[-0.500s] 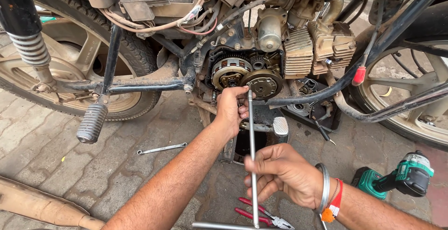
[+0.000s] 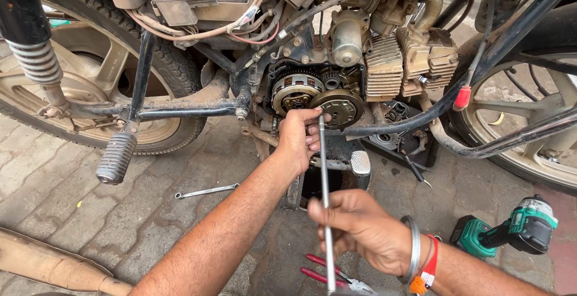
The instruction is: The recorder removes the engine cover and disassembles the clutch assembly of a motorcycle.
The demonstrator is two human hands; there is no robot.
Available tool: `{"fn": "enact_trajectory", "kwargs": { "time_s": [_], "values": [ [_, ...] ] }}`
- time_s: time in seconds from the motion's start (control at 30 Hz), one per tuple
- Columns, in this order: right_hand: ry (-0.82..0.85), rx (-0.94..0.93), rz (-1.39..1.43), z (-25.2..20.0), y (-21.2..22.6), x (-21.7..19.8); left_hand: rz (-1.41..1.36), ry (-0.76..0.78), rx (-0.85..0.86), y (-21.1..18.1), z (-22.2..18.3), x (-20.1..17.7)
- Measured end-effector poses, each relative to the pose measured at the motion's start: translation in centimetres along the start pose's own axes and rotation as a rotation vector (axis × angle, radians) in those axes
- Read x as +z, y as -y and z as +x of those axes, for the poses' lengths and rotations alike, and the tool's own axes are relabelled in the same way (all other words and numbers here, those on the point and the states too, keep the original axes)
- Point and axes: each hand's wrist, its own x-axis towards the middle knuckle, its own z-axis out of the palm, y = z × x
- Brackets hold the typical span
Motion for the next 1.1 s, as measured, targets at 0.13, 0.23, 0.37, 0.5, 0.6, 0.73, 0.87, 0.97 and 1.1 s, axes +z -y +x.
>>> {"fn": "enact_trajectory", "kwargs": {
  "time_s": [0.13,0.23,0.37,0.5,0.6,0.73,0.87,0.97,1.1],
  "values": [
    [0.360,0.054,0.339,-1.5,3.2,2.4,0.014,-0.052,0.016,-0.3,-0.3,0.6],
    [0.052,0.170,0.174,-2.5,4.8,4.3,-0.002,-0.058,0.022,-0.2,-0.3,0.7],
    [-0.007,0.087,0.071,-1.2,2.0,2.0,0.005,-0.058,0.026,-0.3,-0.3,0.8],
    [0.037,0.048,0.013,-0.9,1.3,1.4,0.014,-0.069,0.024,-0.2,-0.2,0.7],
    [0.109,0.097,0.181,-2.2,3.7,3.3,0.020,-0.069,0.035,-0.4,-0.6,0.9],
    [-0.011,0.079,0.144,-1.7,2.8,2.4,0.010,-0.062,0.018,-0.5,-0.8,1.0],
    [-0.123,0.065,-0.057,-0.4,1.0,0.4,0.017,-0.080,0.030,-0.3,-0.3,0.9],
    [0.214,0.017,0.176,-1.1,2.2,1.1,0.013,-0.081,0.028,-0.2,-0.4,0.8],
    [-0.041,0.143,0.059,-1.7,3.8,2.6,0.011,-0.093,0.030,-0.4,-0.6,0.9]
  ]
}}
